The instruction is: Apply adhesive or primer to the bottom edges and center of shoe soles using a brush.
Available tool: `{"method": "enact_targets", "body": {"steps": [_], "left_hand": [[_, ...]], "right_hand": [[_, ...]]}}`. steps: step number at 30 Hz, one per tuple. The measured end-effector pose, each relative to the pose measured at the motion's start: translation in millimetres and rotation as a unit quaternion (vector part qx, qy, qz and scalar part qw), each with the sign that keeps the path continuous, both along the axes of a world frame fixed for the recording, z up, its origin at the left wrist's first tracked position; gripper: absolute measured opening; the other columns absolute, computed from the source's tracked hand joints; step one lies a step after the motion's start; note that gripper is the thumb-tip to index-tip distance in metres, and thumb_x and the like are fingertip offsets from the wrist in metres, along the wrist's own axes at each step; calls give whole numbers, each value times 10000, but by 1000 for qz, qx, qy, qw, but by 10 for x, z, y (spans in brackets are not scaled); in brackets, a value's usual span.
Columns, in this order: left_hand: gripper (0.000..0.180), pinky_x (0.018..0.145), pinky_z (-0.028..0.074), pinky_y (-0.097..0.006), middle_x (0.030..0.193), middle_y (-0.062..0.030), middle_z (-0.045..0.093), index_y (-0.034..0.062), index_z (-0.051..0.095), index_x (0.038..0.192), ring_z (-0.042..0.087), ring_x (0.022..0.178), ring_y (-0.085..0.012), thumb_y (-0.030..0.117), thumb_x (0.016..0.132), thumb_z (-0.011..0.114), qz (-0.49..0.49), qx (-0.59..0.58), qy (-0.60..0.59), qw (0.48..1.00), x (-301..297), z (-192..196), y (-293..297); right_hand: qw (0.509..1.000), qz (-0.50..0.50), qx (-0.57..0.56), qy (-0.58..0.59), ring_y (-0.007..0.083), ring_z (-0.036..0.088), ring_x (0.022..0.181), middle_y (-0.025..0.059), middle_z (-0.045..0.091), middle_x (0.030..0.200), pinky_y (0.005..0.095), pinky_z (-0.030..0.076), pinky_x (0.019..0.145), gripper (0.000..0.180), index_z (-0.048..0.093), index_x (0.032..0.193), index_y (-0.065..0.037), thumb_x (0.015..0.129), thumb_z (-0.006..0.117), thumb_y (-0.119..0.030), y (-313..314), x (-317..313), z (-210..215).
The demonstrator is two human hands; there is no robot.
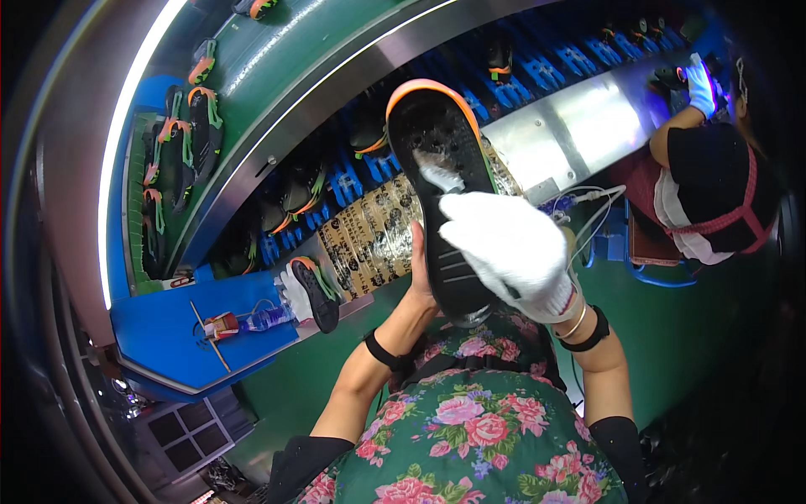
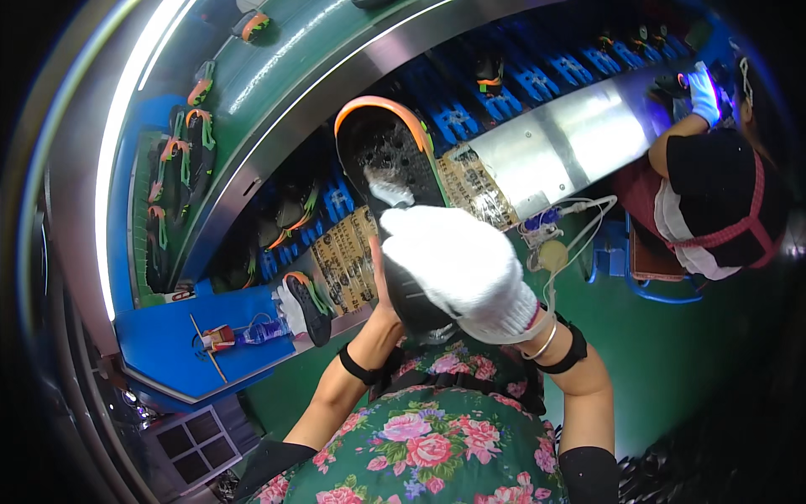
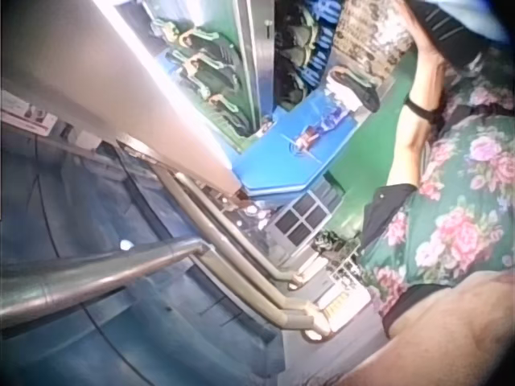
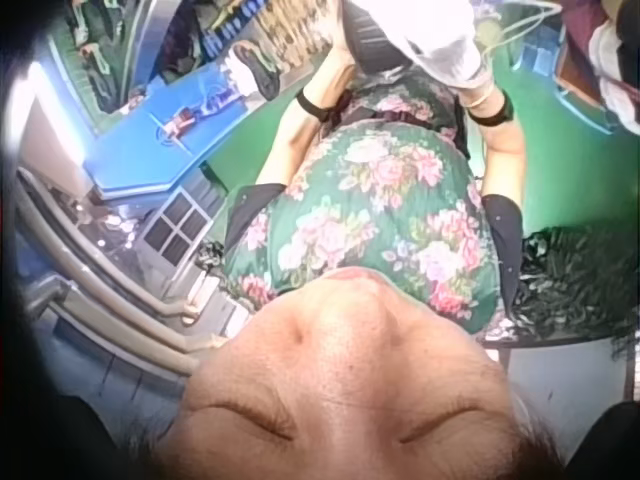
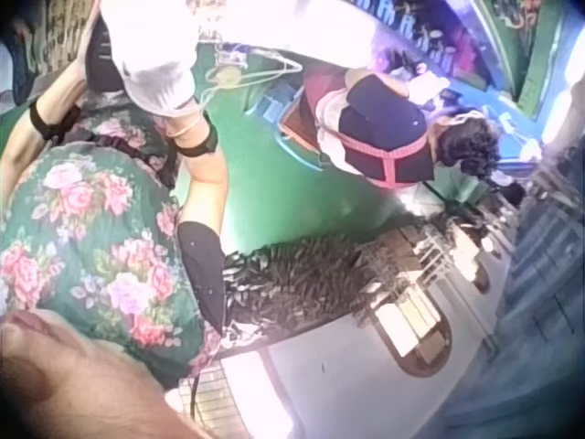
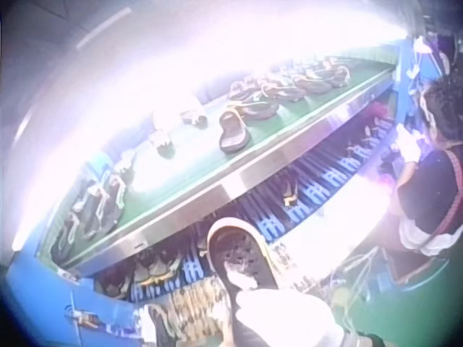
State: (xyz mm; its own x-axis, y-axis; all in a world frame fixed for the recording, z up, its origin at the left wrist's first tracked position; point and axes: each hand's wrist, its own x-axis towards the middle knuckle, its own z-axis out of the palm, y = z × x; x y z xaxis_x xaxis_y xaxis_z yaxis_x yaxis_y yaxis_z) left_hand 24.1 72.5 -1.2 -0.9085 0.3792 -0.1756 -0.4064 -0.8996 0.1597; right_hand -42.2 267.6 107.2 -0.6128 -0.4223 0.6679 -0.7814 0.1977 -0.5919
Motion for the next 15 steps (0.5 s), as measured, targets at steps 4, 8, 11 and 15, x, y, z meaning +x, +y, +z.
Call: {"method": "enact_targets", "body": {"steps": [4,8,11,15], "left_hand": [[1105,1274,416,-593,1661,-207,509,84,361,1709,537,1504,-397,915,982,411,34,105,26,994,-75,-62,23],[1208,1271,418,-586,1642,-237,521,70,329,1720,537,1499,-415,972,923,426,56,11,6,998,-145,2,63],[1200,1208,469,-597,1614,-223,540,66,348,1703,582,1427,-447,977,924,394,30,-106,5,994,-223,134,128],[1114,1109,553,-610,1579,-153,563,78,377,1685,653,1314,-462,932,970,382,133,-47,-8,990,-331,280,199]], "right_hand": [[976,120,-124,-133,325,793,1103,163,818,1219,422,618,962,299,826,1174,-41,878,806,2,-12,22,-138],[993,32,-105,-41,319,775,1159,173,792,1292,418,613,1002,327,787,1280,-41,954,765,-48,-41,32,-171],[991,88,-67,-71,321,785,1131,172,804,1245,420,623,963,300,810,1220,-36,920,804,-18,-61,43,-159],[968,73,-201,-129,319,801,1048,188,813,1198,429,635,915,277,830,1153,-41,883,819,22,-71,60,-176]]}}
